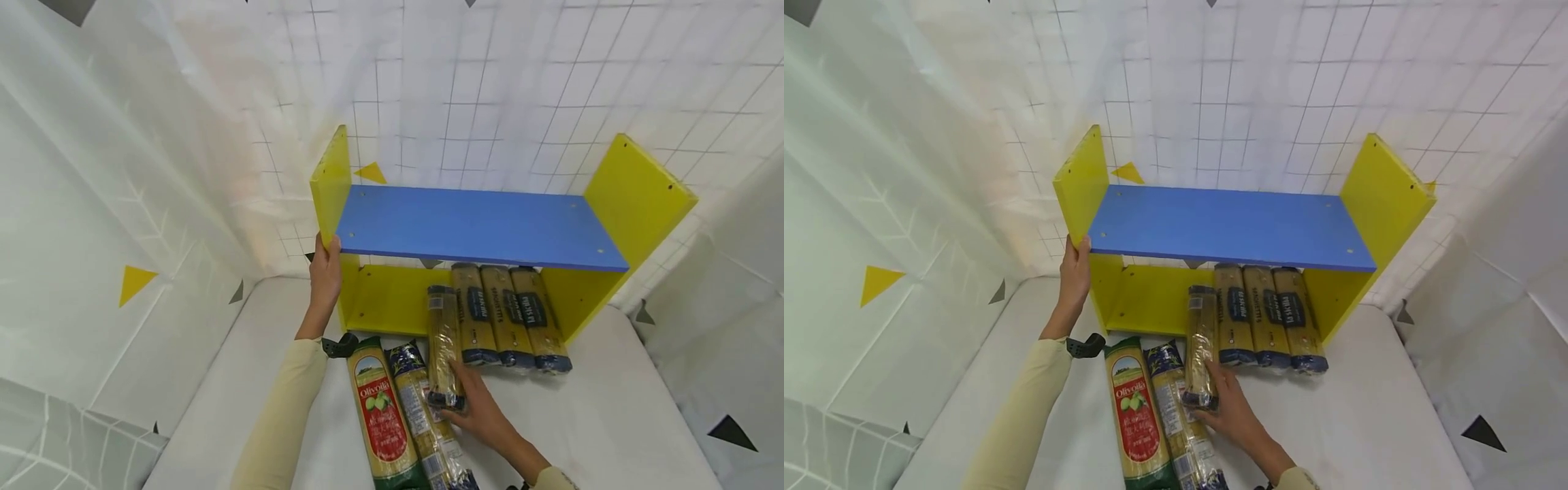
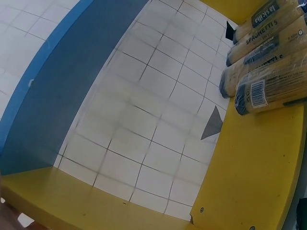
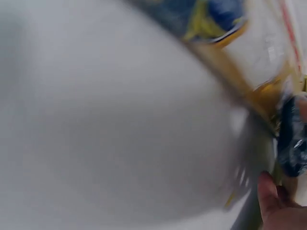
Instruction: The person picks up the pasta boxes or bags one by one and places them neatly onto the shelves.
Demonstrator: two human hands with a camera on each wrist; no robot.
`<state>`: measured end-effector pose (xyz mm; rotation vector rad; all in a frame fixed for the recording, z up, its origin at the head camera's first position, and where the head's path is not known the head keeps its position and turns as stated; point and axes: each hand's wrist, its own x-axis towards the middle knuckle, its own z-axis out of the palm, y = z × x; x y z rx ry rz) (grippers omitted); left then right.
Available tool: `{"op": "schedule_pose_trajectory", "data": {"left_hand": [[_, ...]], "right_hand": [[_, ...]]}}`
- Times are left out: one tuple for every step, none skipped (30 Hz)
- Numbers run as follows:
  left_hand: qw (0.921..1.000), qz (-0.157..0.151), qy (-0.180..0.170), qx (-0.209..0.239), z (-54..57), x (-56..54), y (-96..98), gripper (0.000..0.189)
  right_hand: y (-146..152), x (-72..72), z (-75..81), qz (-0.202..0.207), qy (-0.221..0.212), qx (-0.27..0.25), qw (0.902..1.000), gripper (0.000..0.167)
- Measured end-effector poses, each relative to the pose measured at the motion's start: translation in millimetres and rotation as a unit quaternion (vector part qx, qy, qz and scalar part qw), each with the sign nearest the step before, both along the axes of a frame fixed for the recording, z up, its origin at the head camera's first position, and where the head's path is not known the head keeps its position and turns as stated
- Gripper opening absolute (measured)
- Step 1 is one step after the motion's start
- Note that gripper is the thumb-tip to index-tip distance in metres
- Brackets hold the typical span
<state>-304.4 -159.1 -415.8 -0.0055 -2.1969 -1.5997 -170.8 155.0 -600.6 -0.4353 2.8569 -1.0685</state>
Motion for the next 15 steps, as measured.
{"op": "schedule_pose_trajectory", "data": {"left_hand": [[1.0, 0.002, 0.001, -0.001, -0.4, -0.5, 0.0, 0.048], [1.0, 0.002, 0.0, -0.001, -0.3, -0.3, -0.1, 0.048], [1.0, 0.003, -0.002, -0.002, -0.6, -0.5, -0.2, 0.047], [1.0, 0.002, -0.005, -0.002, -1.2, -0.4, -0.2, 0.047], [1.0, 0.002, -0.006, -0.002, -1.6, -0.5, -0.2, 0.047], [1.0, 0.003, -0.007, -0.004, -2.0, -0.7, -0.2, 0.047], [1.0, 0.004, -0.007, -0.005, -2.0, -1.0, -0.3, 0.047], [1.0, 0.004, -0.006, -0.005, -1.7, -1.1, -0.3, 0.047], [1.0, 0.005, -0.004, -0.005, -1.6, -1.4, -0.2, 0.047], [1.0, 0.006, -0.001, -0.005, -1.3, -1.8, -0.3, 0.047], [1.0, 0.006, 0.0, -0.006, -0.9, -2.0, -0.4, 0.047], [1.0, 0.006, 0.0, -0.006, -0.8, -2.4, -0.5, 0.048], [1.0, 0.005, 0.0, -0.006, -0.8, -2.6, -0.6, 0.048], [1.0, 0.005, 0.0, -0.007, -0.8, -2.7, -0.7, 0.048], [1.0, 0.004, -0.001, -0.006, -1.1, -2.8, -0.9, 0.048]], "right_hand": [[1.5, 0.9, -1.4, 0.007, 0.021, 0.021, 0.9995, 0.101], [2.6, 1.6, -2.9, 0.012, 0.055, 0.044, 0.9975, 0.102], [3.4, 2.3, -4.3, 0.014, 0.093, 0.073, 0.9929, 0.102], [3.7, 2.8, -5.7, 0.018, 0.134, 0.098, 0.986, 0.102], [3.6, 3.0, -6.6, 0.023, 0.176, 0.117, 0.9772, 0.1], [3.3, 2.9, -7.4, 0.034, 0.216, 0.132, 0.9667, 0.097], [2.7, 2.3, -7.9, 0.05, 0.253, 0.142, 0.9556, 0.094], [1.7, 1.3, -7.6, 0.07, 0.284, 0.148, 0.9448, 0.091], [0.6, 0.3, -7.0, 0.091, 0.305, 0.153, 0.9357, 0.088], [-0.5, -0.9, -6.2, 0.113, 0.318, 0.155, 0.9285, 0.085], [-1.7, -2.3, -5.5, 0.131, 0.328, 0.158, 0.9221, 0.082], [-2.6, -4.1, -4.7, 0.146, 0.333, 0.162, 0.9173, 0.081], [-3.6, -6.1, -3.7, 0.156, 0.334, 0.165, 0.915, 0.08], [-4.3, -8.2, -2.5, 0.161, 0.332, 0.166, 0.9145, 0.078], [-4.8, -10.7, -1.8, 0.162, 0.33, 0.167, 0.9151, 0.074]]}}
